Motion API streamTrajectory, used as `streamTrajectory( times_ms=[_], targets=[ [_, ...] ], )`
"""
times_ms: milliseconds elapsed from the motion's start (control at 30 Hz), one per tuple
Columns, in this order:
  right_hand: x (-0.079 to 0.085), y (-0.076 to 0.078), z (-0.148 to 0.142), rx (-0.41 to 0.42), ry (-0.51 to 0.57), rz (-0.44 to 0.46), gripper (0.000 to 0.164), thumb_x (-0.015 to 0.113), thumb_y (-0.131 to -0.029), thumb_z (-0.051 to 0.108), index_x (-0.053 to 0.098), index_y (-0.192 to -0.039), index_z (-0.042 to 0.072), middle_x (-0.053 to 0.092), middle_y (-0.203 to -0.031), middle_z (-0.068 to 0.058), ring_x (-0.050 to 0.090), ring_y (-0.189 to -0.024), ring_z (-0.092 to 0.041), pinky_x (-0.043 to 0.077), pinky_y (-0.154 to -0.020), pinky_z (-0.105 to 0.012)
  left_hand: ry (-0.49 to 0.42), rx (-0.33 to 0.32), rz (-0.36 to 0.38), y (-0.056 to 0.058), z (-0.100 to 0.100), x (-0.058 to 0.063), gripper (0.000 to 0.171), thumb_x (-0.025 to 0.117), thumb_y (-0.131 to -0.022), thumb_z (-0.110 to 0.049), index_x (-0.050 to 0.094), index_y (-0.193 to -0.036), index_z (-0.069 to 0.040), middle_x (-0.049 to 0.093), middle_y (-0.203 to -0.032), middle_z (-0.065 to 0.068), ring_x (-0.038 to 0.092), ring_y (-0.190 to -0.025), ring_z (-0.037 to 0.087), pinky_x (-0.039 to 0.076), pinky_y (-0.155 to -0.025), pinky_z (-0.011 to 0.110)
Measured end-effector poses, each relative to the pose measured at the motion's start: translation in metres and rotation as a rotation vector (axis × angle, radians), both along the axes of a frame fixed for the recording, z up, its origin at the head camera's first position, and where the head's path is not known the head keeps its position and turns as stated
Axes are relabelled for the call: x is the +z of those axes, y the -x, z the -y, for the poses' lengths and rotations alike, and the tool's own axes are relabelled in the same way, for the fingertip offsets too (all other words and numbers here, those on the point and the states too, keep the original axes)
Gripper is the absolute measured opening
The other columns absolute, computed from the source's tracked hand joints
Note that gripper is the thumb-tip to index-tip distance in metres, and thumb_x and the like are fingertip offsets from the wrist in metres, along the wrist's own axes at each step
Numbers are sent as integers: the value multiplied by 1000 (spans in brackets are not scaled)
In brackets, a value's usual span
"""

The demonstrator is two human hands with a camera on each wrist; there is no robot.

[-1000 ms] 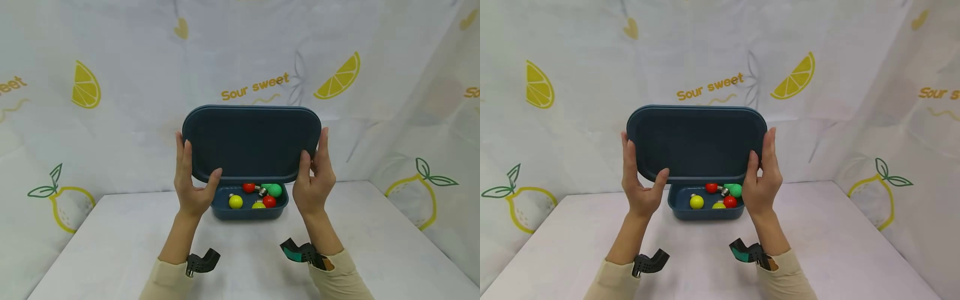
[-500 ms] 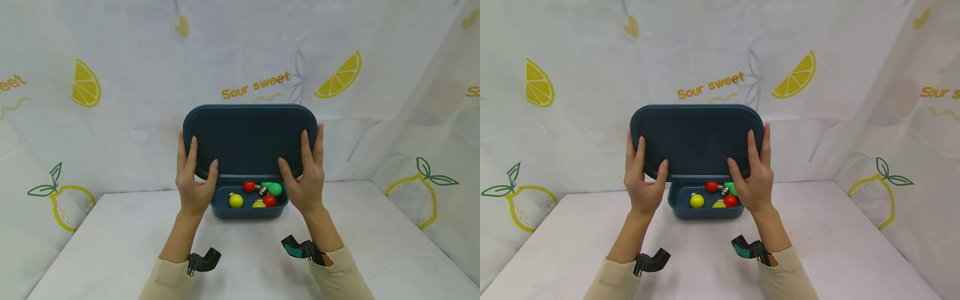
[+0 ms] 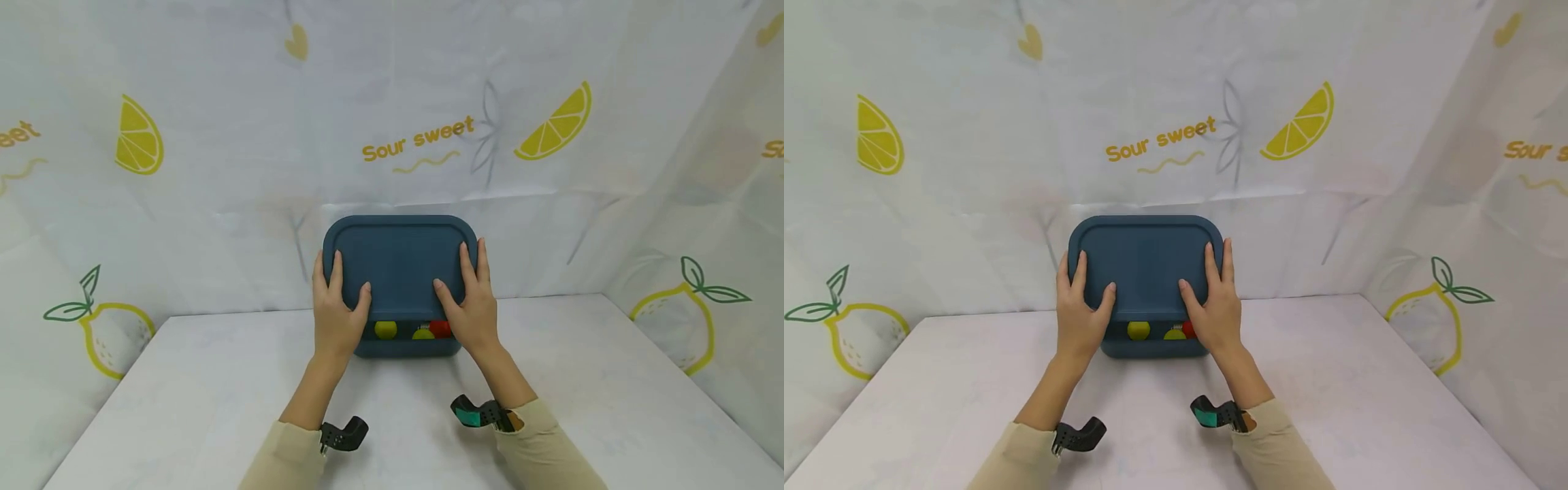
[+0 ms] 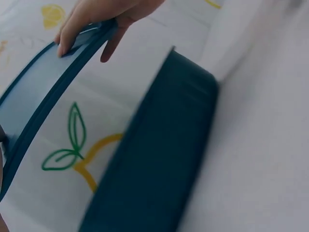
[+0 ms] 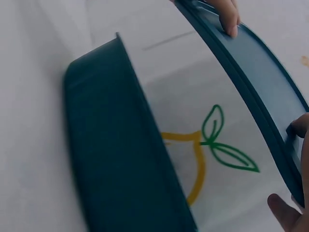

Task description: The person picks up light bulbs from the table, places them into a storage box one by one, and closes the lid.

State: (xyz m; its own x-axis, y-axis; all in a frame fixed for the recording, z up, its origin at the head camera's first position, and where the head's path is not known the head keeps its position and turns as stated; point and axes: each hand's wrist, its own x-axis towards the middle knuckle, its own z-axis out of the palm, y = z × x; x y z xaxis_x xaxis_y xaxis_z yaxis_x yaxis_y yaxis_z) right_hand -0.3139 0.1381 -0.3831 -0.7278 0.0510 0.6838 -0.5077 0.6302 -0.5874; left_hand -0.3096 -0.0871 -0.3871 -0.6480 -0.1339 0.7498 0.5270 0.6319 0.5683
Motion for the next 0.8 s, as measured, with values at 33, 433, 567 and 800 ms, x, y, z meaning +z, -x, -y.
streamTrajectory(
  times_ms=[33,433,567,800],
  targets=[
    [-4,1,1,-1,-2,22,78,66,-98,30,24,-162,15,5,-173,-10,31,-152,-41,55,-95,-58,12,9,21,1,0,-5,70,67,-97,-22,35,-156,-3,20,-167,22,26,-154,38,37,-120,52],
    [-42,9,3,-113,-35,171,77,65,-97,42,31,-159,12,15,-170,-18,39,-145,-47,47,-105,-63,86,24,277,-1,-7,-33,79,67,-95,-27,28,-158,1,16,-165,29,23,-153,45,36,-119,56],
    [-50,9,3,-131,-32,207,75,64,-98,41,34,-158,9,18,-169,-20,43,-142,-49,47,-104,-63,76,13,368,-2,-10,-38,81,67,-93,-27,27,-158,0,13,-166,28,20,-154,44,34,-120,56],
    [-54,11,1,-140,-37,268,74,62,-98,39,33,-158,6,18,-168,-22,38,-145,-49,44,-107,-65,50,10,462,-1,-13,-45,77,60,-94,-25,25,-160,-4,12,-168,24,17,-157,38,34,-122,52]
  ],
)
